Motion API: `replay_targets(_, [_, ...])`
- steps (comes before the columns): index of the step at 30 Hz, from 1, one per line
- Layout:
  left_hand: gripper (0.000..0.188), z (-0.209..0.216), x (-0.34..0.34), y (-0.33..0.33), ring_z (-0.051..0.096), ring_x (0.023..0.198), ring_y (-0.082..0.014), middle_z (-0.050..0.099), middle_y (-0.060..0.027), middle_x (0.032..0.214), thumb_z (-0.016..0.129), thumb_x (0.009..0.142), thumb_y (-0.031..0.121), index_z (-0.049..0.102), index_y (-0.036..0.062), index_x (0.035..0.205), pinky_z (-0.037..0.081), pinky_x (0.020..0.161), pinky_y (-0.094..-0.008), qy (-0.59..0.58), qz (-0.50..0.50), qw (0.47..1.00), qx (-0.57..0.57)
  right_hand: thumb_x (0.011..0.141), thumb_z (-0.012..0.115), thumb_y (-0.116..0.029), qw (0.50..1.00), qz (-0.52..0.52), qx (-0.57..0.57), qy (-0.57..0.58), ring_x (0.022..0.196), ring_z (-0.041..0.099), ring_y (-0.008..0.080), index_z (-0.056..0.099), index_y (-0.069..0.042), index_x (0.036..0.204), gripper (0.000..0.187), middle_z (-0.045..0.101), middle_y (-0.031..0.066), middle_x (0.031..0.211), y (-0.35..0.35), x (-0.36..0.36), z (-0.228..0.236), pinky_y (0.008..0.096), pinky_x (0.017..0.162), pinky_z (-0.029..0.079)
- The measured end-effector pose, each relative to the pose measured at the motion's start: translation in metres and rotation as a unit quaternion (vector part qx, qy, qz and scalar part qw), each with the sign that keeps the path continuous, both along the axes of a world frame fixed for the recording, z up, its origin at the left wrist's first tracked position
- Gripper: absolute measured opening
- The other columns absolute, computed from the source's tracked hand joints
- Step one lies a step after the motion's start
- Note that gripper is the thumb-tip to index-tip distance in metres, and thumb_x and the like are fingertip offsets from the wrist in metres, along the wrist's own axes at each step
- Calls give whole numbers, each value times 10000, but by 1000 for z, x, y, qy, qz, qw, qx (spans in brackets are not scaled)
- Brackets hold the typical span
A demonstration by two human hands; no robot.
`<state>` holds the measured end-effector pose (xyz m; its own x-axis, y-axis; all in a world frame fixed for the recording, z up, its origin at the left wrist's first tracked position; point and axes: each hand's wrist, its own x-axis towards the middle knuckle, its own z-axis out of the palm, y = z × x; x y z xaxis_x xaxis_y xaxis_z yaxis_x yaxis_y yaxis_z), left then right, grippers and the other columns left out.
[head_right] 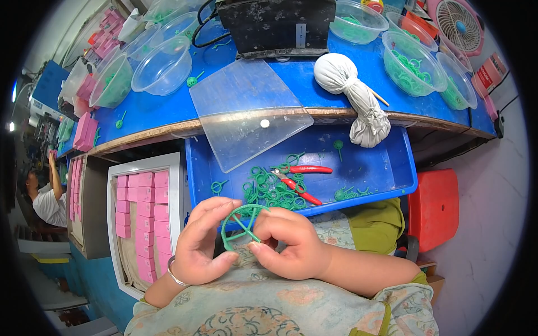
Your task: Assembling small green and blue components into pink silicone molds, using a heating machine and pliers to facilitate the process.
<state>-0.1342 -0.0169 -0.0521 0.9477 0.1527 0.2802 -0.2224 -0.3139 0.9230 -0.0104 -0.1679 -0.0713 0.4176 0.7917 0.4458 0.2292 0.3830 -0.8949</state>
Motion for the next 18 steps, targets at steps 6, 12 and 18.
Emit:
replay_targets(6, [501, 1, -2, 1, 590, 931, -220, 588, -141, 997, 583, 741, -90, 476, -45, 1228, 452, 844, -332, 75, -38, 996, -16, 734, 615, -10, 996, -3, 42, -79, 529, 452, 175, 550, -5, 744, 66, 482, 73, 660, 2, 0, 2, 298, 414, 334])
replay_targets(12, [149, -4, -4, -4, 593, 644, -150, 612, -79, 760, 623, 817, 68, 621, -22, 935, 465, 620, -264, 147, 131, 972, -125, 750, 622, -41, 993, -54, -90, -55, 517, 452, 198, 538, -15, 721, 93, 491, 87, 654, 3, -2, -2, 314, 454, 360])
replay_targets(18, [130, -24, -3, 35, 548, 555, -154, 549, -79, 624, 683, 776, 94, 606, -9, 749, 432, 509, -273, 173, 308, 934, 57, 753, 642, -98, 963, -132, -192, -133, 538, 516, 237, 528, -59, 661, 151, 522, 67, 628, 11, 6, -16, 338, 469, 391])
